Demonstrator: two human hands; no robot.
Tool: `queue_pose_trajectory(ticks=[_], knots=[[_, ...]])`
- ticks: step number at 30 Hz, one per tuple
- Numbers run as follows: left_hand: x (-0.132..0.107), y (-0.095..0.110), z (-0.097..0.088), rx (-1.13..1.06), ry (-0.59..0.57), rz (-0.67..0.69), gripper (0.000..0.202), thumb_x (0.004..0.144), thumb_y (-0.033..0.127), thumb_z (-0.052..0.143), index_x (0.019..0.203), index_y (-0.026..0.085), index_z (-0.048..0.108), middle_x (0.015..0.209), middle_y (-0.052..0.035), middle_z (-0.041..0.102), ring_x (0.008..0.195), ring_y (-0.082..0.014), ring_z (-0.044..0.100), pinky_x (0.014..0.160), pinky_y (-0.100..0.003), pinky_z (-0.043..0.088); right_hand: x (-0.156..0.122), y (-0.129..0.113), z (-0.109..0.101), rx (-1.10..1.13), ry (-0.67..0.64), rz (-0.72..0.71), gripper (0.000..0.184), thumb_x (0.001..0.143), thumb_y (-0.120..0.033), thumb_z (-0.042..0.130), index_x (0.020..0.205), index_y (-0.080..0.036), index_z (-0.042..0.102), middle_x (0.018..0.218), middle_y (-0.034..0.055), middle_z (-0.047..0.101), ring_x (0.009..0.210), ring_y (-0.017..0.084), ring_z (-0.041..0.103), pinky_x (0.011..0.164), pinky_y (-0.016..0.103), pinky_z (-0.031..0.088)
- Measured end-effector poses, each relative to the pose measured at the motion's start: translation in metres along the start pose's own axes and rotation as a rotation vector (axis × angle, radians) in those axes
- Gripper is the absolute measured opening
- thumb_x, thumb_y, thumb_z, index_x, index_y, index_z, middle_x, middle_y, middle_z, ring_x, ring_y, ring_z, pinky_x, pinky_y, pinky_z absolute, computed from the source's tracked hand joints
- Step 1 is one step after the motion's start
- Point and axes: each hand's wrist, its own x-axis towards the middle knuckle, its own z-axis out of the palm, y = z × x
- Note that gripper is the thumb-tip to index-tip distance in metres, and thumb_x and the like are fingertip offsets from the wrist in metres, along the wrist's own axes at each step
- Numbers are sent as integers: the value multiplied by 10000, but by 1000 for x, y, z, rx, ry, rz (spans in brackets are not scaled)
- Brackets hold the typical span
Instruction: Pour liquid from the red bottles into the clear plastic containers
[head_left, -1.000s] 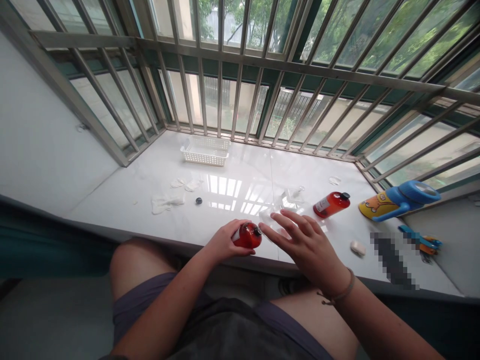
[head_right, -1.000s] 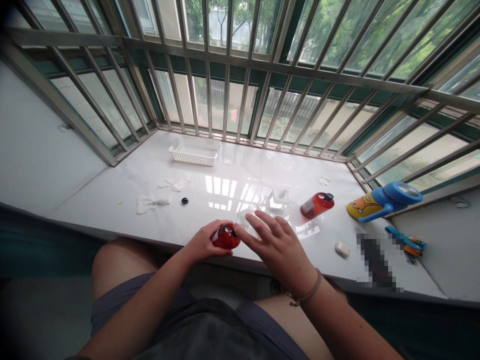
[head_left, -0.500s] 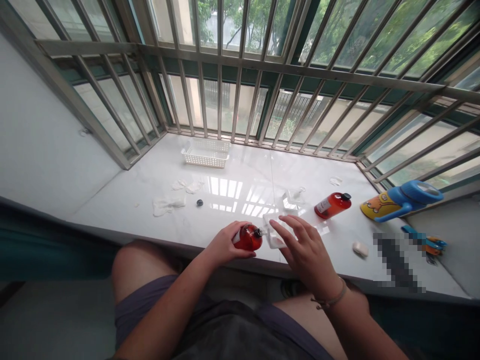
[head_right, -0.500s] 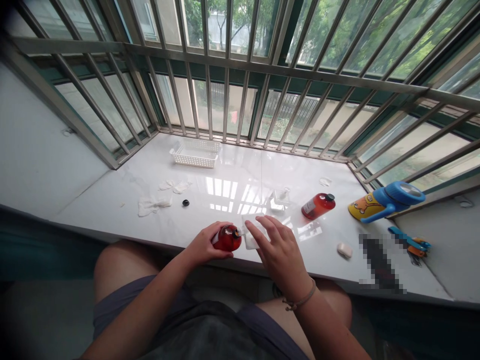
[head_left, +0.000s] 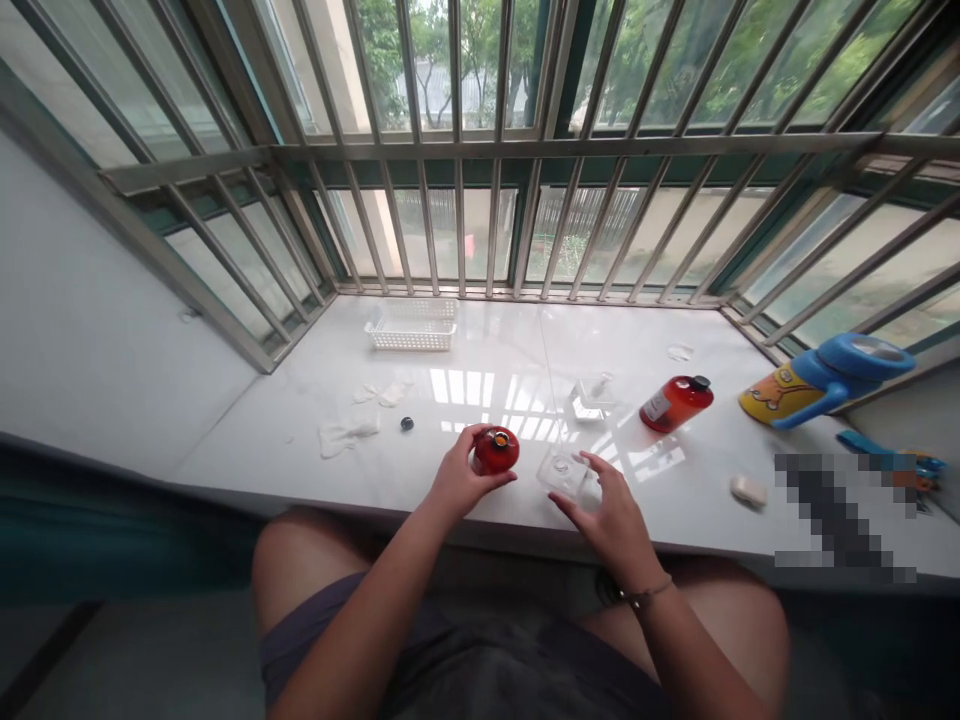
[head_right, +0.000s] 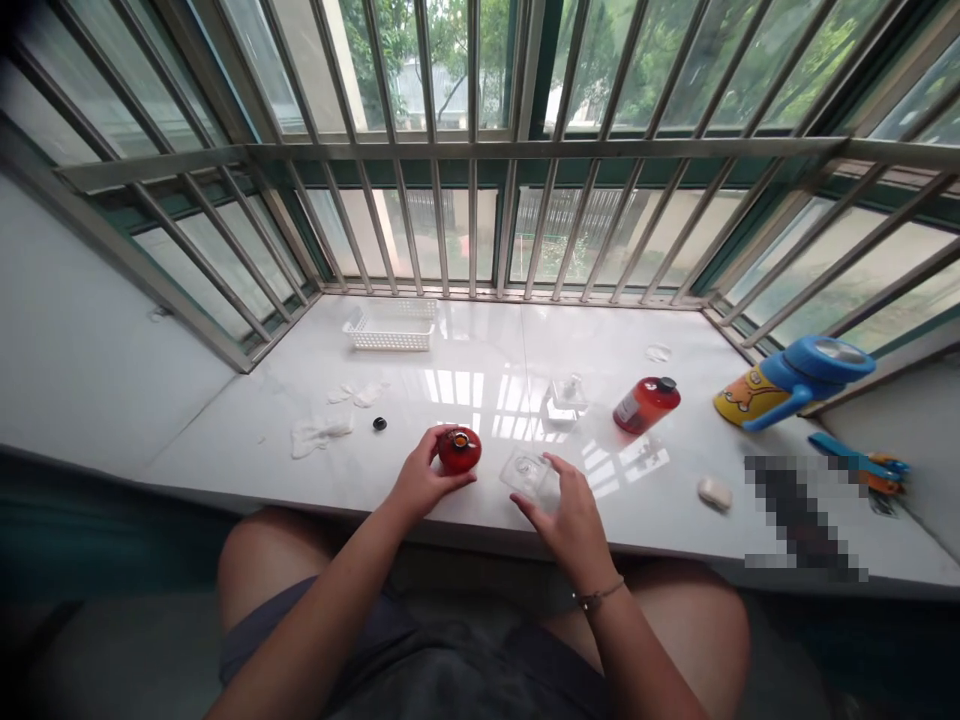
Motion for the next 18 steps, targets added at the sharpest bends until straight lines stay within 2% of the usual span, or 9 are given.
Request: queue_pose_trajectory(ticks=[2,4,6,8,10,12,13,15,18], knots=[[5,-2,1,18,7,-17,792,716,438,987,1381,292,582,1438,-94,679,1361,-319,646,1211,-505,472,0,7,6,-3,-2,0,790,887,-720,747,1466,-234,516,1392,162,671,1292,372,639,1109,580,533],[8,-3,-3,58,-11,-26,887,688,478,1000,1435,297,556,1504,-112,638,1428,-346,595,1244,-533,435,1,11,11,-6,-2,-14,789,892,-737,730,1464,-235,519,1407,163,671,1320,378,625,1134,590,510],[7,-6,-12,104,-47,-13,1070,622,523,1027,1524,298,498,1617,-139,542,1532,-389,486,1289,-566,373,1,13,16,-5,-14,-15,786,901,-743,713,1473,-241,515,1425,160,667,1341,377,617,1144,588,501],[7,-11,-28,132,-51,31,1152,641,575,1003,1595,281,429,1692,-163,451,1598,-410,390,1319,-588,320,0,14,21,-7,-30,-14,779,913,-738,698,1485,-245,510,1437,160,663,1357,376,614,1147,583,500],[7,-18,-48,181,36,78,981,805,599,882,1602,257,423,1692,-170,449,1599,-386,396,1321,-582,321,-2,15,26,-25,-29,-27,771,926,-730,683,1497,-243,504,1438,165,662,1373,379,610,1152,587,493],[10,-25,-70,327,185,70,696,960,531,727,1547,244,491,1625,-162,533,1537,-355,485,1292,-563,371,-4,16,29,-58,-8,-61,771,934,-722,674,1507,-236,501,1429,172,668,1389,386,604,1154,598,487],[13,-29,-81,430,243,48,582,990,472,684,1501,231,541,1570,-163,583,1491,-353,531,1273,-559,395,-4,16,31,-76,4,-80,774,937,-721,671,1511,-230,499,1423,174,672,1395,389,600,1152,604,487],[19,-34,-99,619,277,-11,451,986,353,653,1408,200,617,1467,-174,658,1411,-365,587,1242,-559,422,-5,17,33,-108,24,-109,786,943,-727,660,1519,-218,493,1414,180,678,1403,390,594,1143,611,492],[29,-40,-114,736,245,-87,409,937,262,653,1337,179,663,1369,-181,713,1344,-383,615,1200,-562,451,-6,17,35,-139,48,-120,803,950,-758,628,1516,-205,492,1408,186,681,1393,389,596,1128,614,499]])
